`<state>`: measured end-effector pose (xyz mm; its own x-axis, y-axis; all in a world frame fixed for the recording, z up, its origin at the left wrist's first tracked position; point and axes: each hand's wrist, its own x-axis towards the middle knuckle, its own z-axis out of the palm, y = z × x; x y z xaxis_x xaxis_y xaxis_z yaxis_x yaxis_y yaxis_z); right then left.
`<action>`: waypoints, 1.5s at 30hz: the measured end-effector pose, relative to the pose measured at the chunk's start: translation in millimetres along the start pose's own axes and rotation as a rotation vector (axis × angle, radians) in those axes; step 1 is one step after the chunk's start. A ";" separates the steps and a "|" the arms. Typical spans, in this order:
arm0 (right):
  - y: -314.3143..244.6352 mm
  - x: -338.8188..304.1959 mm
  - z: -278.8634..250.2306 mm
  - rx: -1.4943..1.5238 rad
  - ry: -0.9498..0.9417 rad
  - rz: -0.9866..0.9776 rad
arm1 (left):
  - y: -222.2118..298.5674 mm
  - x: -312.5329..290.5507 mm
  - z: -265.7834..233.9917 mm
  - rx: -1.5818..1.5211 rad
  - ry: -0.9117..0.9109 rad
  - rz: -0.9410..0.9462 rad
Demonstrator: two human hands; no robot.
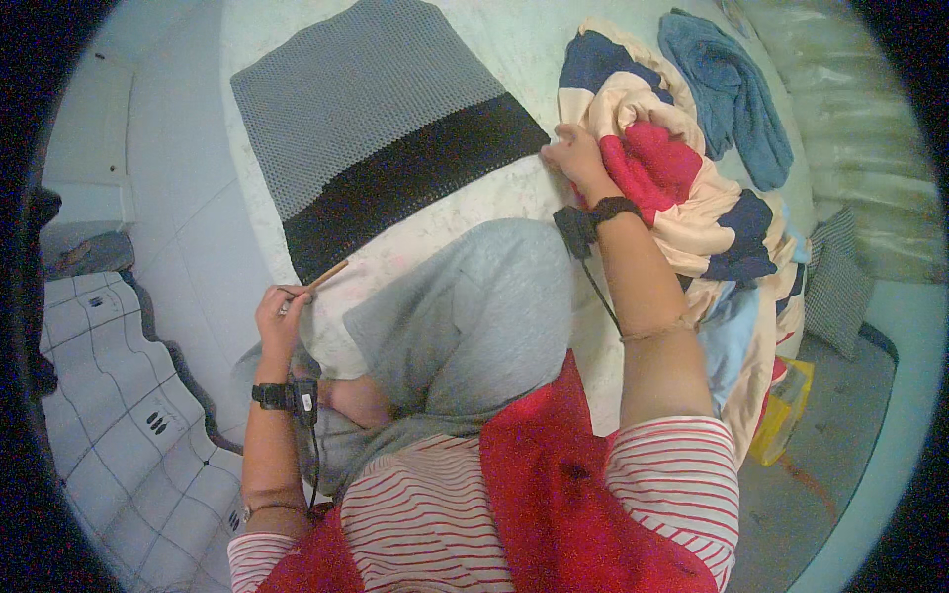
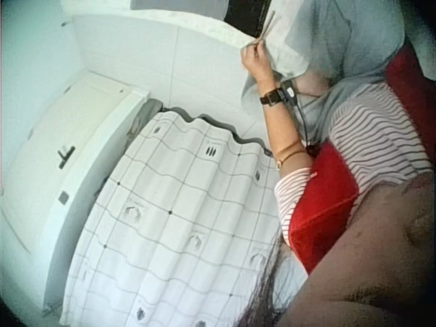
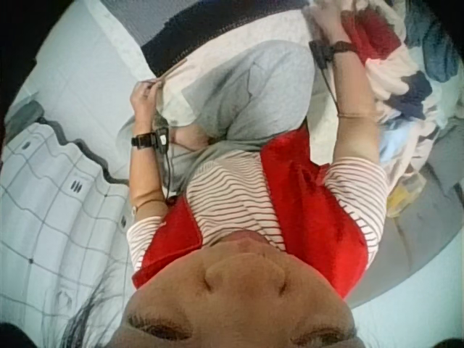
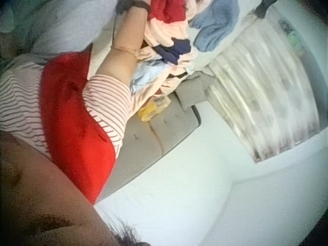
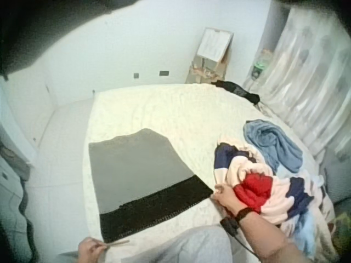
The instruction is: The person sits cross-legged on the floor and crochets a black border onto a grey mat using a crochet hook and black yarn. They repeatedly insert the hook, pull loops through, and adjust the yarn tension while working along the edge of the mat.
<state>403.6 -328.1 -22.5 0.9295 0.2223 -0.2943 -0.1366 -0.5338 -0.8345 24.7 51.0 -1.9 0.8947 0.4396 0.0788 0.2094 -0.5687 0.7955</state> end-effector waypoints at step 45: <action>-118.2 -5.3 89.7 -0.228 -0.555 -0.537 | -16.0 -14.6 16.4 0.048 0.014 -0.013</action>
<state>384.1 -193.0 35.9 0.5345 0.8368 -0.1186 0.4093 -0.3790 -0.8300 14.7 42.3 -25.7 0.8864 0.4564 0.0774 0.2397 -0.5956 0.7666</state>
